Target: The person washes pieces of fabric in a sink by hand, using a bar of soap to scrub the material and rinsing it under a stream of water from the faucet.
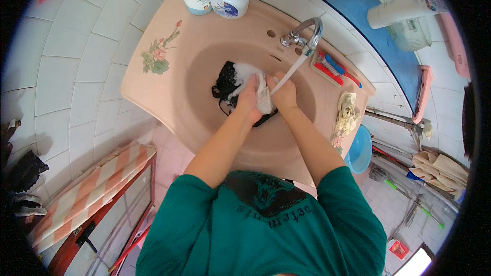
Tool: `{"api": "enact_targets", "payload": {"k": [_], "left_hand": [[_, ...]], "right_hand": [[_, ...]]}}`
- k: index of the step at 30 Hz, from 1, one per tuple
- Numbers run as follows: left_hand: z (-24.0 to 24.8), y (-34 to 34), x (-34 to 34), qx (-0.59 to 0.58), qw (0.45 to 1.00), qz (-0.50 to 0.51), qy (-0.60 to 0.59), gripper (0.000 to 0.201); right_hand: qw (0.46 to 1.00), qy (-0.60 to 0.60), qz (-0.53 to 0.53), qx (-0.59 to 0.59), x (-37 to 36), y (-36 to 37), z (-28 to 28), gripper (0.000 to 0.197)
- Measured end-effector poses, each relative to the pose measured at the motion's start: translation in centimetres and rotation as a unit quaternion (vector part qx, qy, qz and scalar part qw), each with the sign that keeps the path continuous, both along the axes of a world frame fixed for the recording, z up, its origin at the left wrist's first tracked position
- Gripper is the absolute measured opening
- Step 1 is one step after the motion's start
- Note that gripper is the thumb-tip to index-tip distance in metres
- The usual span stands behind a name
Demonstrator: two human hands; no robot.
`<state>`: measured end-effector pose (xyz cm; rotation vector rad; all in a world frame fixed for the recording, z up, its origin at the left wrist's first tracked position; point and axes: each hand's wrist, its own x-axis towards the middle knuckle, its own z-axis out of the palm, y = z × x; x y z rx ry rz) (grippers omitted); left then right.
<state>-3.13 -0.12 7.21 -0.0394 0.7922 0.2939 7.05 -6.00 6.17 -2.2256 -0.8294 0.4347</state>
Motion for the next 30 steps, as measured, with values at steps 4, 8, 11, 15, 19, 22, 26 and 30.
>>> {"api": "enact_targets", "payload": {"k": [4,8,11,15,19,22,26,30], "left_hand": [[2.5,2.3,-0.7,0.020,0.994,-0.103,0.010,0.071],[1.9,3.3,-1.3,0.044,0.992,-0.099,-0.058,0.080],[-1.8,1.7,-1.9,0.255,0.950,-0.070,0.166,0.084],[0.3,-0.5,-0.8,0.021,0.979,-0.166,0.114,0.080],[-4.3,1.0,0.0,-0.151,0.947,-0.072,-0.273,0.062],[-5.6,-0.4,1.4,-0.158,0.915,-0.047,-0.369,0.053],[-0.7,-2.0,2.5,-0.011,0.999,-0.019,-0.039,0.046],[-1.9,0.1,1.2,-0.022,0.991,-0.070,0.111,0.039]], "right_hand": [[0.970,0.180,0.083,0.139,-0.2,0.7,1.7,0.031],[0.954,0.256,0.132,-0.079,0.2,1.8,6.4,0.031],[0.994,0.063,0.055,-0.075,1.9,1.8,6.5,0.028],[0.986,0.081,0.063,0.128,-0.7,0.1,5.2,0.024],[0.975,-0.012,0.187,0.115,-6.9,-1.4,7.0,0.019],[0.996,0.006,0.063,0.064,-4.2,-1.1,4.1,0.021],[0.997,-0.050,-0.058,0.022,-1.2,-0.6,1.3,0.027],[0.991,-0.085,0.068,0.073,-7.2,-1.9,4.9,0.023]]}}
